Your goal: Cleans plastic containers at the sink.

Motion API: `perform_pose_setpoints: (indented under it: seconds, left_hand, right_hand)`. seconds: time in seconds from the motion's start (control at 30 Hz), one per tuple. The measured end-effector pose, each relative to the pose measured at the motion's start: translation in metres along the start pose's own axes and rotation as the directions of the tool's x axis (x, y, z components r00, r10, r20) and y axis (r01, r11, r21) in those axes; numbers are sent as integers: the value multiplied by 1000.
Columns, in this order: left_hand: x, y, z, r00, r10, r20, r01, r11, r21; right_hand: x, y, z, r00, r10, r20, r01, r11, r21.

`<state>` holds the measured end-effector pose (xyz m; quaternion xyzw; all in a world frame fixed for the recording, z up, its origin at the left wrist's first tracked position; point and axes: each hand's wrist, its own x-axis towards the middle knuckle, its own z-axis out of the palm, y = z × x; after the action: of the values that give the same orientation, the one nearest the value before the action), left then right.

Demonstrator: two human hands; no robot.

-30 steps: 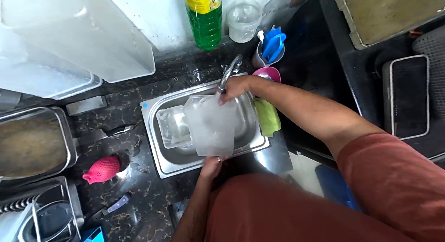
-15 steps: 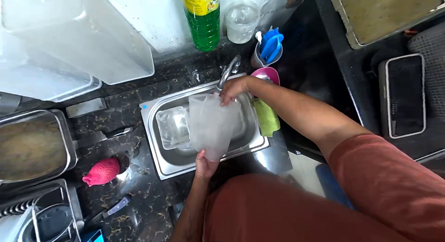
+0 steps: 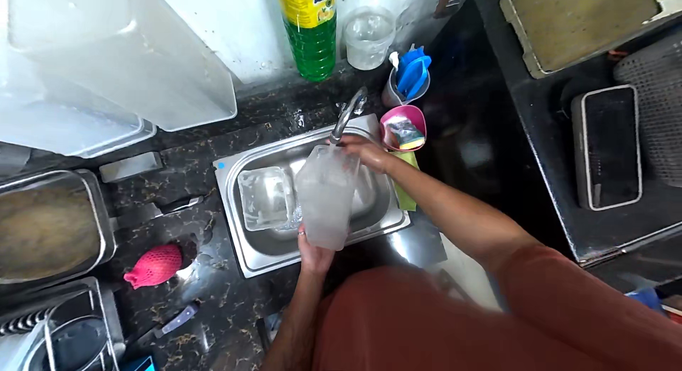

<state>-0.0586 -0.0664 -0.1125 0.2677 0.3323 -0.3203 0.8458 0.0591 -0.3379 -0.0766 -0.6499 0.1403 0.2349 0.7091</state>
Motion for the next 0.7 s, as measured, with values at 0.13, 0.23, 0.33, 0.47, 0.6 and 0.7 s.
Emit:
perform_pose_setpoints:
  seconds: [0.13, 0.23, 0.33, 0.47, 0.6, 0.7]
  left_hand:
    - [3, 4, -1, 1000, -24, 18, 26, 997, -71]
    - [5, 10, -6, 990, -130, 46, 131, 991, -10]
    - [14, 14, -3, 943, -297, 150, 295, 955, 40]
    - [30, 12, 32, 984, -125, -129, 149, 968, 200]
    - [66, 24, 39, 960, 58, -276, 50, 928, 370]
    - [84, 33, 42, 973, 4, -232, 70, 948, 309]
  right_hand:
    - [-29, -2, -1, 995, -102, -13, 101, 991, -89]
    - [-54, 7, -7, 965, -232, 123, 225, 972, 63]
    - [-66, 16, -7, 958, -267, 105, 248, 954, 171]
    - [-80, 16, 0, 931, -339, -138, 344, 939, 16]
    - [-102, -2, 25, 854, -452, -258, 242, 784, -571]
    - [-110, -16, 43, 879, -465, -108, 156, 493, -856]
